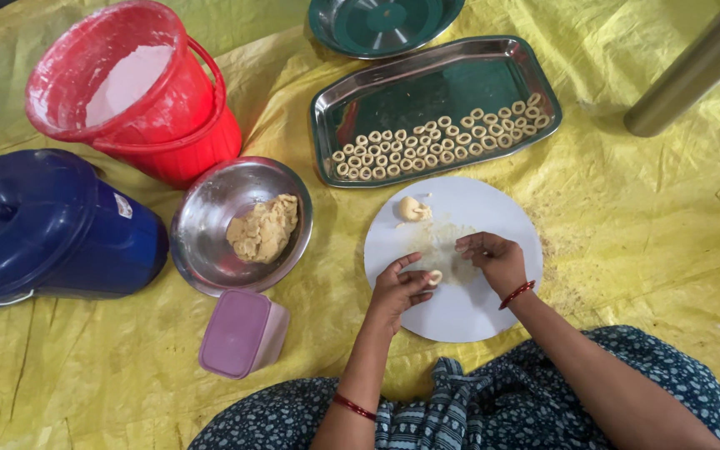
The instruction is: The person sits on a yellow tarp and shapes small pieces of dough into ring-shaped snacks by hand. They roll the dough into thin strips, form them into circles, and place the finished pieces onto a metal tray.
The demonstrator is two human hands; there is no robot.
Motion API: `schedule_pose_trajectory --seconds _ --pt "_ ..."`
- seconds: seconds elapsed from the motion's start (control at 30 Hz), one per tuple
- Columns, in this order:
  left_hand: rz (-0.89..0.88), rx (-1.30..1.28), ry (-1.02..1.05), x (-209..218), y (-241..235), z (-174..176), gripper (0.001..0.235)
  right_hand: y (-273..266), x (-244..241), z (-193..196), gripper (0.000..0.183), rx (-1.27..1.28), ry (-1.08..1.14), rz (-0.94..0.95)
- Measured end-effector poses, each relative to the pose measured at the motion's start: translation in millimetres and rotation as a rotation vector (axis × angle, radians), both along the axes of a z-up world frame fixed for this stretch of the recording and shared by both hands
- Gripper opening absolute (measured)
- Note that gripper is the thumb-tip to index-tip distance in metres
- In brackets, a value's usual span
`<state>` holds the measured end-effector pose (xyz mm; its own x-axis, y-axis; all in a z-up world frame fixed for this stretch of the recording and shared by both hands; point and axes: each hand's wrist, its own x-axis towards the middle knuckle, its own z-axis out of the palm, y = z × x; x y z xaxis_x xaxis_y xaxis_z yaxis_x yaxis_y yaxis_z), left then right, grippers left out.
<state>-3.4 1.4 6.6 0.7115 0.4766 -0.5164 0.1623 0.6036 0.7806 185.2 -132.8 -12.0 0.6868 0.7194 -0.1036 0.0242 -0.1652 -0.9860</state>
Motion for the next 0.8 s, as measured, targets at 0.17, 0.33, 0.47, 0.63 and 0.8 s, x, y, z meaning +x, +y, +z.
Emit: schedule_pose_trajectory --seconds 0.17,0.33,0.47,0.63,0.8 --pt "0.090 0.087 0.031 2.9 0.4 -6.7 0.051 0.9 -24.5 33.4 0.023 0.019 -0.207 0.117" --pt "0.079 0.250 -0.025 -0.2 -3.8 -8.2 0.051 2.2 -54.0 66.0 0.026 -0.007 -0.492 0.273" --pt "0.073 0.300 0.018 -0.7 -3.7 -3.2 0.052 3.2 -57.8 75.2 0.026 0.013 -0.542 0.295" --pt "0.055 0.196 -0.009 1.0 -2.7 -2.7 0.055 3.3 -48.3 63.6 0.026 -0.003 -0.515 0.247" --pt "0.002 0.183 -0.010 -5.3 8.6 -11.9 0.060 1.2 -45.2 31.0 0.025 -0.053 -0.298 0.156"
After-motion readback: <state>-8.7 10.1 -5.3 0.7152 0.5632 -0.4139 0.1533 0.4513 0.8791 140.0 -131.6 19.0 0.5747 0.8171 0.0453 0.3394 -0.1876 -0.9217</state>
